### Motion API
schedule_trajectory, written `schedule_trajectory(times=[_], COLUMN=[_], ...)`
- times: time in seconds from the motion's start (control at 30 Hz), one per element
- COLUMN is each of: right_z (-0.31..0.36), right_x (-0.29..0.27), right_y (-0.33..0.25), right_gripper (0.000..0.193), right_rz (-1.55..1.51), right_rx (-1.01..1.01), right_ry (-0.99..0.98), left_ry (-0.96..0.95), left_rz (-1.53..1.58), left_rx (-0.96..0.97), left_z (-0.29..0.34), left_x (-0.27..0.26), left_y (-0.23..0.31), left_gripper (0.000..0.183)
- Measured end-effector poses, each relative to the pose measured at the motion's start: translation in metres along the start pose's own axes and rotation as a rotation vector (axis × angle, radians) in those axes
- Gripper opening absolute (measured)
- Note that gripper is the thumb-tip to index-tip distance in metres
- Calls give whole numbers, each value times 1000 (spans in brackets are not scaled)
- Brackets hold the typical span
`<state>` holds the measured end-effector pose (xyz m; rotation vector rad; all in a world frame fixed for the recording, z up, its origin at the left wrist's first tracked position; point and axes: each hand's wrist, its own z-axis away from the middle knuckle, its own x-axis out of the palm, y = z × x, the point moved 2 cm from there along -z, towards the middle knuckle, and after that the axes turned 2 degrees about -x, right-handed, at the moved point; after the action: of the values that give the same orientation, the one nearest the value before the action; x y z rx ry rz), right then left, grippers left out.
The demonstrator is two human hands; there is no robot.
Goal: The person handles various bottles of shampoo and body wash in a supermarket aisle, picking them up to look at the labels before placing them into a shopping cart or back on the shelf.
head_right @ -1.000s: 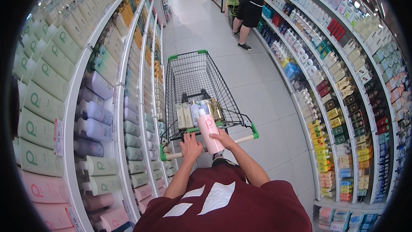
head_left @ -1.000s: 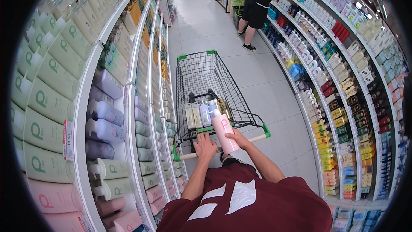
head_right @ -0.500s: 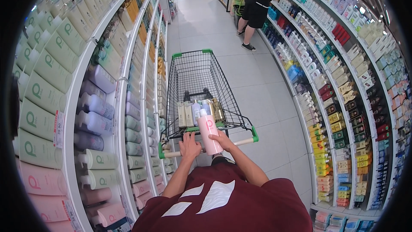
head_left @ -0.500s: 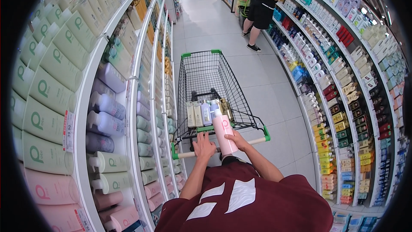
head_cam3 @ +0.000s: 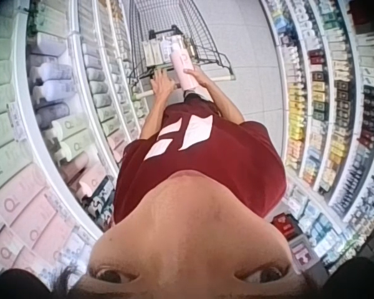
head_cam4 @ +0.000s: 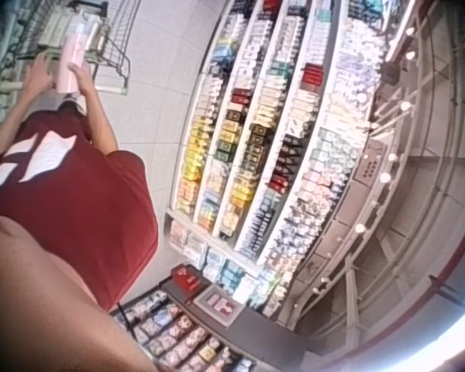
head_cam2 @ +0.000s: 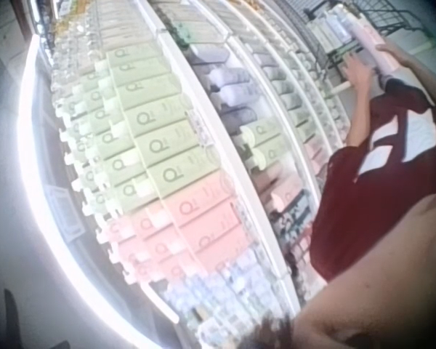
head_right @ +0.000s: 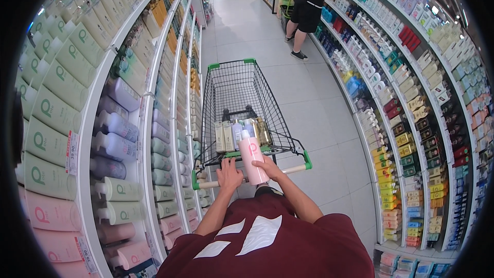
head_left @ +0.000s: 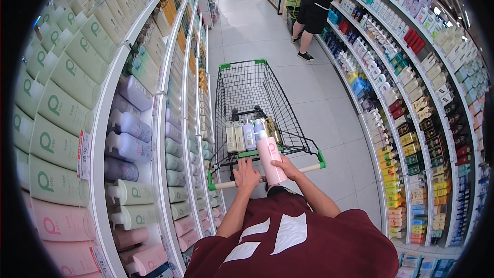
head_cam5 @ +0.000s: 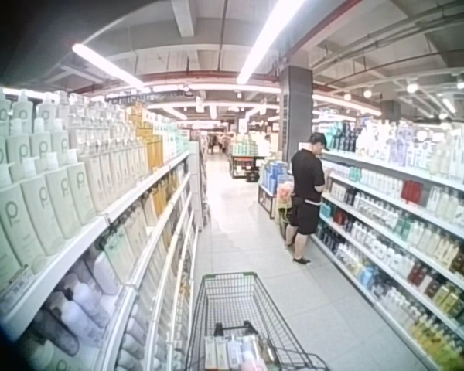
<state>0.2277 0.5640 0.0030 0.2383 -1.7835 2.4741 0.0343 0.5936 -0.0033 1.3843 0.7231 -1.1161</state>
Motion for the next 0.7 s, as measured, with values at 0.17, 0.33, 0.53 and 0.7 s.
schedule_trajectory(times=[0.17,0.33,0.53,0.7], right_z=[2,3,3,4], right_x=[1,2,2,3], right_y=[-1,0,3,2], right_gripper=[55,55,55,56], right_rz=[-8,-8,-4,-17], right_rx=[5,23,11,10], right_ry=[9,8,0,-3], left_ry=[13,17,33,37], left_rz=[5,3,7,8], left_rx=[3,5,12,14], left_z=[1,3,5,5], left_x=[0,-1,-3,-1], left_y=[-1,-1,-1,-3], left_gripper=[57,56,56,55])
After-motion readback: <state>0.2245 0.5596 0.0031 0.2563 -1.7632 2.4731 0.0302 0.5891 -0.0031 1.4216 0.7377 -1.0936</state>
